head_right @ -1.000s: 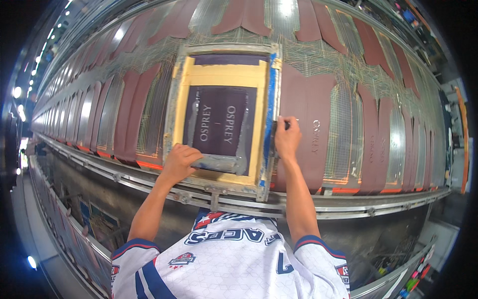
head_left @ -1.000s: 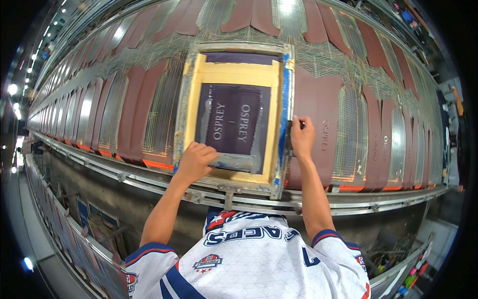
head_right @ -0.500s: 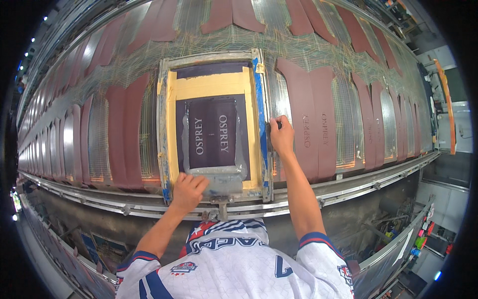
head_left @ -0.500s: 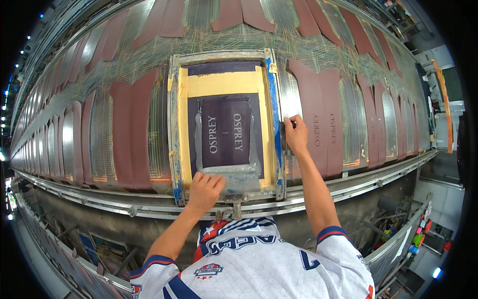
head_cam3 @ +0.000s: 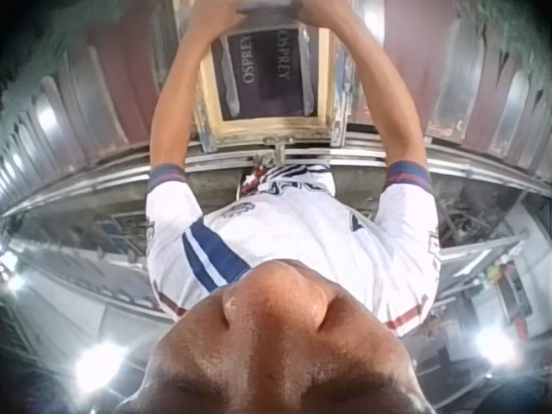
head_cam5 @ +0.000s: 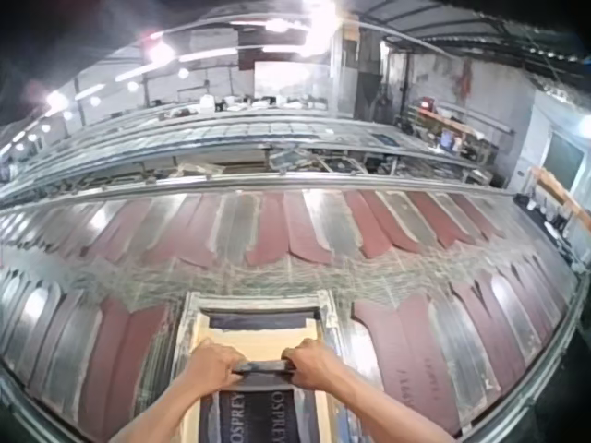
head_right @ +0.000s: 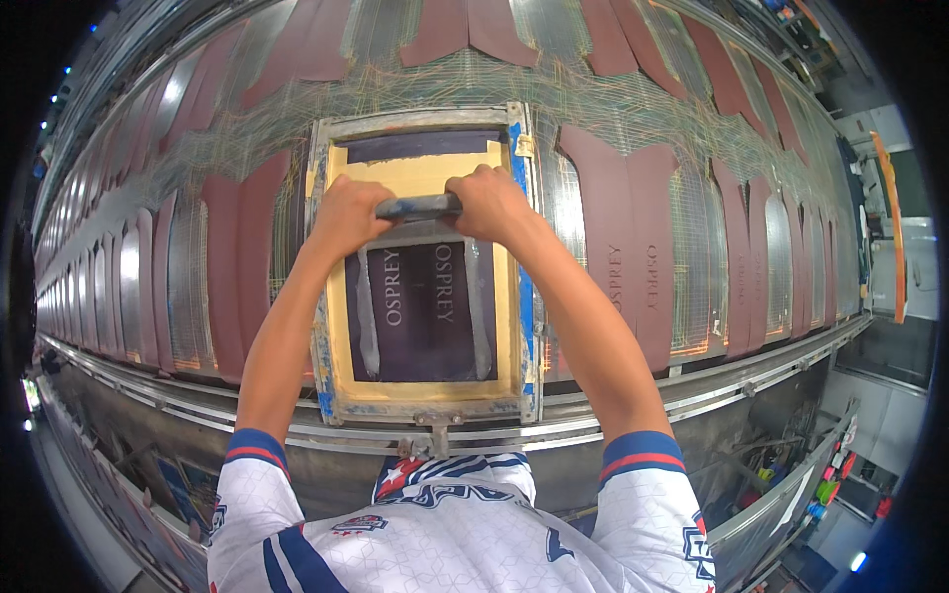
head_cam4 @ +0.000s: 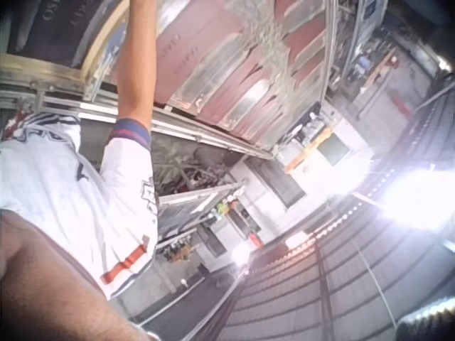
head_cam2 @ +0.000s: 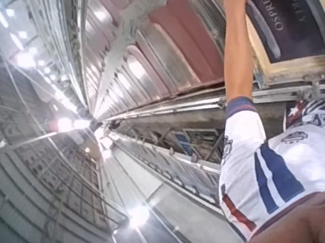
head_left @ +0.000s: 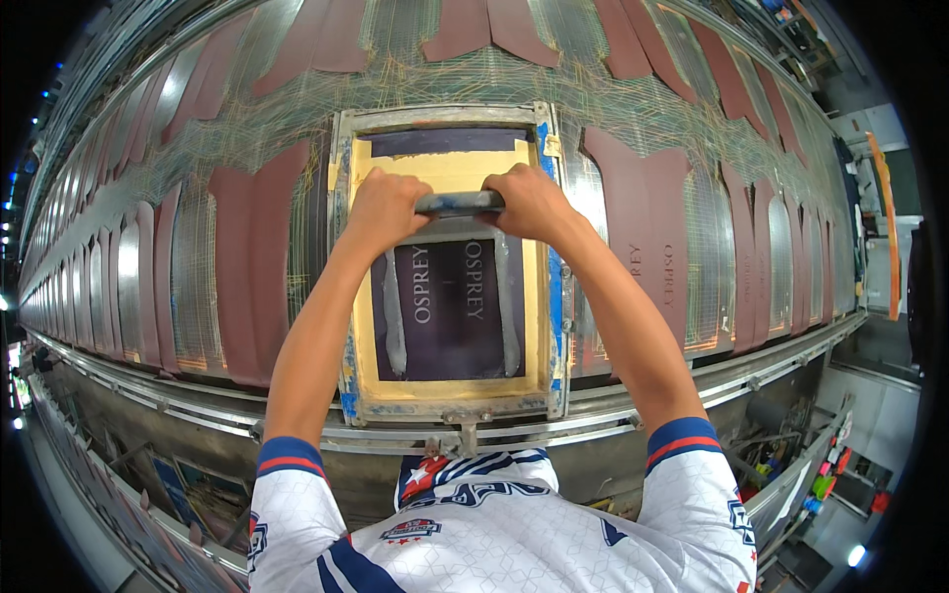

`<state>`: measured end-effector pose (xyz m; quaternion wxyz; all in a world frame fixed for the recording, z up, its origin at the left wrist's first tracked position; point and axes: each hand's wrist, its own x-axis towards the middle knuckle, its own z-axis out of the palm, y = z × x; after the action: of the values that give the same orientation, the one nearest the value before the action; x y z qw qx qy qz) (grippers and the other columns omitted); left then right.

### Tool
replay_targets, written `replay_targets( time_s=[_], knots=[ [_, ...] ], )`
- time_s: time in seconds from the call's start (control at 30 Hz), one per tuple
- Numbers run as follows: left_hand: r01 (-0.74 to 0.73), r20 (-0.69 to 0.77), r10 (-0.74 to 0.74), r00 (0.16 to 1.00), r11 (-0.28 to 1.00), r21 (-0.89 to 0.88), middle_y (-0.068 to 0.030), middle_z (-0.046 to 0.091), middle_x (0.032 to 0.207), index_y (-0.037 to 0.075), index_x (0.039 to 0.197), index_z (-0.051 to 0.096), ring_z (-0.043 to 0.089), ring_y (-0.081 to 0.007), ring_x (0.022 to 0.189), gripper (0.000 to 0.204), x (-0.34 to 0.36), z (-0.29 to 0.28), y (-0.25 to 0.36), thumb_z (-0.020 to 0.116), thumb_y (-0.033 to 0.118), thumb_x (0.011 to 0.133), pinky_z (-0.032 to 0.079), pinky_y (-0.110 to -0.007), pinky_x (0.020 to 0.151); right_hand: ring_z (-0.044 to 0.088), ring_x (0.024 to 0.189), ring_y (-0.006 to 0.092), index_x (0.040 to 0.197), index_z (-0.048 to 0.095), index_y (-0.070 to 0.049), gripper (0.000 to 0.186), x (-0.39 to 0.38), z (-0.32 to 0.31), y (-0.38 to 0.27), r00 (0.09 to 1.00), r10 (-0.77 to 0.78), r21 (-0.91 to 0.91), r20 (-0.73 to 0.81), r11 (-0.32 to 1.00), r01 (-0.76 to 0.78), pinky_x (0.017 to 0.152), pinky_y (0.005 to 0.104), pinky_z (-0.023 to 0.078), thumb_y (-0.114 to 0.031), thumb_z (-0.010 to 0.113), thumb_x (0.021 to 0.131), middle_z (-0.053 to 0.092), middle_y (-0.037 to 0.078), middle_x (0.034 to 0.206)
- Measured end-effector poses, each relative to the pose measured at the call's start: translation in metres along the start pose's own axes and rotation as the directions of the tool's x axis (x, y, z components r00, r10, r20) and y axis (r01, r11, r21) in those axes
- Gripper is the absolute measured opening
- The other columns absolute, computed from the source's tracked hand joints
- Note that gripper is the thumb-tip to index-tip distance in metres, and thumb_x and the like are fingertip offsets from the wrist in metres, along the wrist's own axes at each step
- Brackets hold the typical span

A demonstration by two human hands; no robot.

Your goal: The person uses a squeegee to pull ink across a screen-printing frame, repeatedly applying pressure to transfer the design onto a dark fabric below. The person maintains consistent strokes and repositions the squeegee to cover the full area of the frame.

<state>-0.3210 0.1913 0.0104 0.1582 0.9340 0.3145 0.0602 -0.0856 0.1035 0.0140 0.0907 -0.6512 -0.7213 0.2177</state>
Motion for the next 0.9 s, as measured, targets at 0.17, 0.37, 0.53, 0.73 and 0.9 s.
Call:
replay_targets(
  time_s=[0.17,0.37,0.53,0.73,0.9],
  knots=[
    [-0.013,-0.009,0.013,1.0,0.999,-0.038,-0.0042,0.072,0.088,0.014,0.086,0.073,0.066,-0.0286,0.083,0.019,-0.046,0.026,0.019,0.08,0.014,0.068,0.043,-0.043,0.078,0.066,0.089,0.0357,0.085,0.069,-0.006,0.019,-0.04,0.049,-0.004,0.99,-0.111,-0.022,-0.085,0.994,0.11,0.09,0.0459,0.049,-0.01,0.077,0.069,0.069,0.014,0.082],
    [-0.001,0.093,0.015,0.996,0.989,-0.145,-0.0018,0.069,0.097,0.014,0.1,0.07,0.064,-0.0214,0.088,0.041,-0.185,0.041,0.096,0.085,0.019,0.062,0.043,-0.042,0.085,0.065,0.103,0.0299,0.1,0.074,-0.009,0.036,-0.171,0.081,-0.064,0.992,-0.124,0.1,0.021,0.988,0.122,0.1,0.0438,0.046,-0.005,0.079,0.065,0.07,0.011,0.094],
    [-0.041,0.143,0.039,0.989,0.999,0.012,-0.0049,0.071,0.091,0.015,0.092,0.071,0.067,-0.0257,0.087,0.028,-0.073,0.017,0.034,0.085,0.021,0.068,0.045,-0.044,0.087,0.067,0.096,0.0335,0.088,0.074,-0.01,0.017,-0.074,0.049,-0.022,0.994,-0.106,-0.092,-0.031,0.99,0.103,0.094,0.0454,0.05,-0.017,0.079,0.074,0.07,0.013,0.086],
    [-0.046,-0.027,0.046,0.999,0.999,-0.001,-0.008,0.072,0.084,0.013,0.086,0.073,0.069,-0.0297,0.083,0.021,-0.007,0.014,-0.005,0.083,0.028,0.074,0.047,-0.043,0.083,0.068,0.082,0.0406,0.091,0.074,-0.008,0.022,0.001,0.026,0.008,0.998,-0.007,0.03,-0.07,1.0,0.009,0.078,0.0481,0.054,-0.022,0.082,0.077,0.071,0.019,0.082],
    [-0.09,0.055,0.092,0.994,0.995,-0.037,-0.0049,0.07,0.086,0.014,0.085,0.069,0.066,-0.0241,0.079,0.025,-0.118,0.036,0.058,0.082,0.015,0.065,0.045,-0.041,0.081,0.066,0.092,0.0355,0.095,0.074,-0.009,0.025,-0.119,0.086,-0.031,0.997,-0.071,0.011,-0.029,0.997,0.071,0.083,0.0494,0.052,-0.018,0.082,0.072,0.07,0.014,0.086]
  ],
)
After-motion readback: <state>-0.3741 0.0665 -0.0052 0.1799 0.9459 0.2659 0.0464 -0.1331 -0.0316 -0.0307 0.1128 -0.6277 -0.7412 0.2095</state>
